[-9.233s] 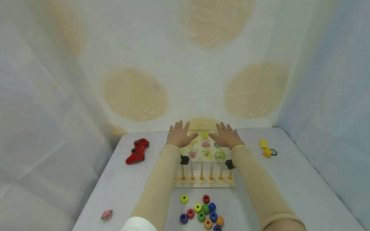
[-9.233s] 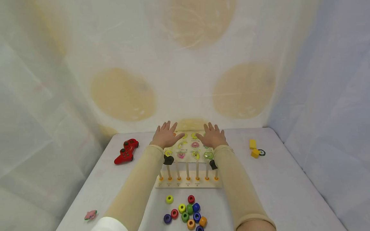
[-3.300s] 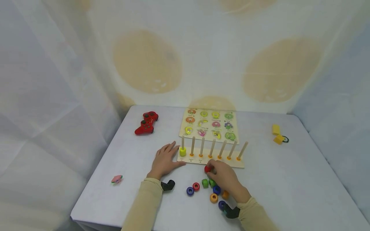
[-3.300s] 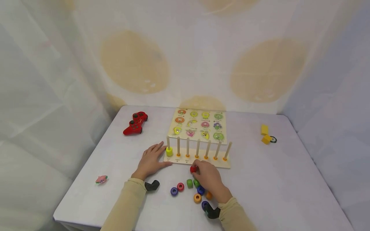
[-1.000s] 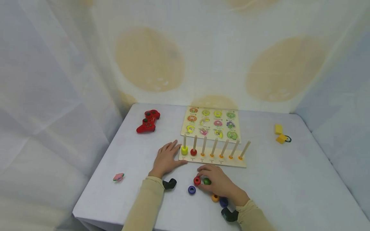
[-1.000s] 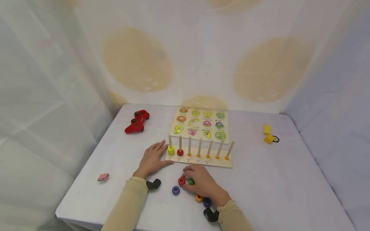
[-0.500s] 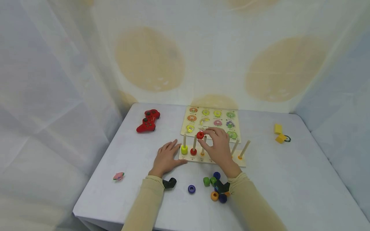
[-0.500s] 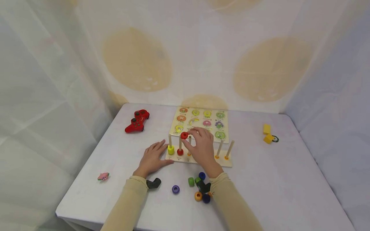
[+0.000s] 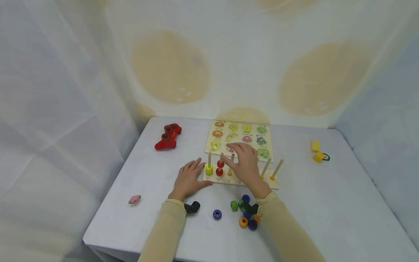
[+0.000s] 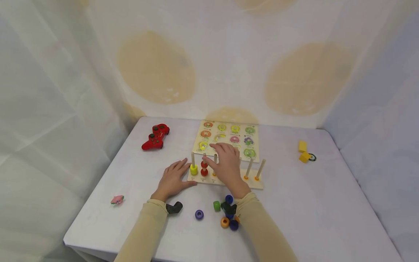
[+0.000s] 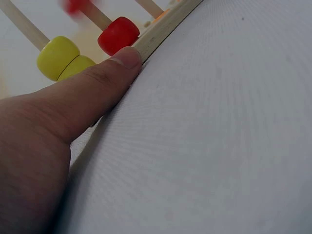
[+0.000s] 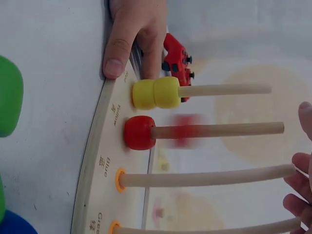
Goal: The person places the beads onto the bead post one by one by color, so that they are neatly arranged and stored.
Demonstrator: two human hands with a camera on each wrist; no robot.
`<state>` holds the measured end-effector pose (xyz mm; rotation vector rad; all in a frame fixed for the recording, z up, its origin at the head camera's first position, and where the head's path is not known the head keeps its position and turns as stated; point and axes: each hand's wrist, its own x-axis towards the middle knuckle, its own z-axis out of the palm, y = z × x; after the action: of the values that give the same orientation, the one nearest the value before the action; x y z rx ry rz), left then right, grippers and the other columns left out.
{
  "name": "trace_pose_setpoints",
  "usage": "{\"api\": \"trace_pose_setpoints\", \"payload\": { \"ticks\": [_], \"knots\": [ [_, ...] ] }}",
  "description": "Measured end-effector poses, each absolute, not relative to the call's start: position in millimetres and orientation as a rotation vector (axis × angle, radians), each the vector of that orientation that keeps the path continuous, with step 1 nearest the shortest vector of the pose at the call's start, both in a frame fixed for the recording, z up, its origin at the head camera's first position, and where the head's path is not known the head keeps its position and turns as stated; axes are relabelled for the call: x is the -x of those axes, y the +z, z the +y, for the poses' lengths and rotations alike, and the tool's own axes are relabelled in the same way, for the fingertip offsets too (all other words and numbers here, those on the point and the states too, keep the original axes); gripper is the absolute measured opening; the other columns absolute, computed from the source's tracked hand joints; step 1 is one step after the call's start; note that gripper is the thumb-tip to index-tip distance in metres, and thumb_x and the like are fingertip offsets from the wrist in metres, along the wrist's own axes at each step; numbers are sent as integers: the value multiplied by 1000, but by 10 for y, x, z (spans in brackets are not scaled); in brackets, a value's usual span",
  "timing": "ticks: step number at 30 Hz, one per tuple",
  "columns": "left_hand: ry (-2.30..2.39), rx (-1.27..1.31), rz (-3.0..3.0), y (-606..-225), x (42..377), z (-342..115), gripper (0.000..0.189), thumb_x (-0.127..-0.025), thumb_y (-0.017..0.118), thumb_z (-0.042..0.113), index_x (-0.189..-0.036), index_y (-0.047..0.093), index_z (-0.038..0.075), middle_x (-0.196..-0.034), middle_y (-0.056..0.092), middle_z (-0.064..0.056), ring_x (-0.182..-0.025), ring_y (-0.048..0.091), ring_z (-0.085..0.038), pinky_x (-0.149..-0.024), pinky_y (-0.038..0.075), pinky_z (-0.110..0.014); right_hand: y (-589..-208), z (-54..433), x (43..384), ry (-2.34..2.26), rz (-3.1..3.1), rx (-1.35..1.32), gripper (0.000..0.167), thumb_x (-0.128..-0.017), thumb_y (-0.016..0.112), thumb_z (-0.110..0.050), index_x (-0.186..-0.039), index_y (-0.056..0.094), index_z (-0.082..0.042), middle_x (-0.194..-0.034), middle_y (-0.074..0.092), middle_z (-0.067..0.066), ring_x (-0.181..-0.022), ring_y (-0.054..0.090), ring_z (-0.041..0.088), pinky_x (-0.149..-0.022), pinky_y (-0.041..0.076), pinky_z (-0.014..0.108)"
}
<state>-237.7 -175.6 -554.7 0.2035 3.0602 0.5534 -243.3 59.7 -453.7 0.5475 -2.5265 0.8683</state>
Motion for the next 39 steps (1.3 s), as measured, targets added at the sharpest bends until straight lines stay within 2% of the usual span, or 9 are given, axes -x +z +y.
{"api": "trace_pose_setpoints", "payload": {
  "ticks": [9, 14, 18, 24, 26, 32, 39],
  "knots": [
    [550, -202, 3056, -5522, 2370, -1735, 96, -80, 66, 78, -158, 40, 28, -171, 24, 5, -157, 23, -27, -129, 21, -53, -4527, 822, 2324, 935, -2255, -666, 28, -90, 79, -20, -116, 73, -11, -116, 71, 8, -115, 60, 32, -101, 44, 55],
    [541, -217, 3062, -5512, 2381, -1727, 96, -80, 64, 79, -158, 39, 28, -171, 23, 5, -157, 22, -27, -129, 21, -53, -4687, 1036, 2170, 903, -2195, -645, 22, -86, 81, -13, -108, 75, -10, -107, 73, 9, -108, 62, 32, -96, 42, 55],
    [550, -227, 3067, -5492, 2389, -1740, 96, -81, 64, 79, -159, 39, 28, -171, 23, 5, -157, 22, -27, -129, 21, -53, -4876, 1198, 1995, 867, -2397, -680, 23, -87, 81, -15, -109, 75, -14, -107, 74, 3, -110, 63, 28, -96, 43, 51],
    [526, -220, 3077, -5527, 2385, -1767, 97, -80, 63, 80, -158, 40, 28, -171, 25, 4, -157, 24, -28, -128, 23, -54, -5102, 1241, 1716, 640, -2840, -976, 42, -88, 80, -37, -127, 71, -27, -122, 67, -3, -121, 57, 24, -103, 40, 60],
    [526, -219, 3073, -5543, 2383, -1764, 97, -80, 63, 81, -158, 40, 28, -171, 25, 4, -157, 24, -28, -128, 23, -54, -5140, 1218, 1664, 591, -2890, -1027, 44, -88, 80, -39, -129, 70, -29, -122, 66, -4, -121, 57, 23, -104, 39, 61],
    [552, -217, 3066, -5544, 2378, -1752, 96, -80, 63, 80, -158, 39, 28, -171, 24, 4, -158, 22, -27, -129, 21, -54, -5154, 1153, 1629, 496, -2907, -1009, 33, -85, 83, -33, -117, 76, -27, -107, 69, -7, -109, 60, 18, -102, 42, 52],
    [530, -212, 3061, -5535, 2368, -1749, 96, -81, 65, 78, -158, 39, 28, -171, 25, 4, -157, 23, -27, -129, 21, -54, -5193, 1122, 1648, 648, -2972, -801, 31, -84, 85, -30, -110, 71, -24, -107, 73, -10, -107, 63, 14, -111, 37, 54]
  ]
}}
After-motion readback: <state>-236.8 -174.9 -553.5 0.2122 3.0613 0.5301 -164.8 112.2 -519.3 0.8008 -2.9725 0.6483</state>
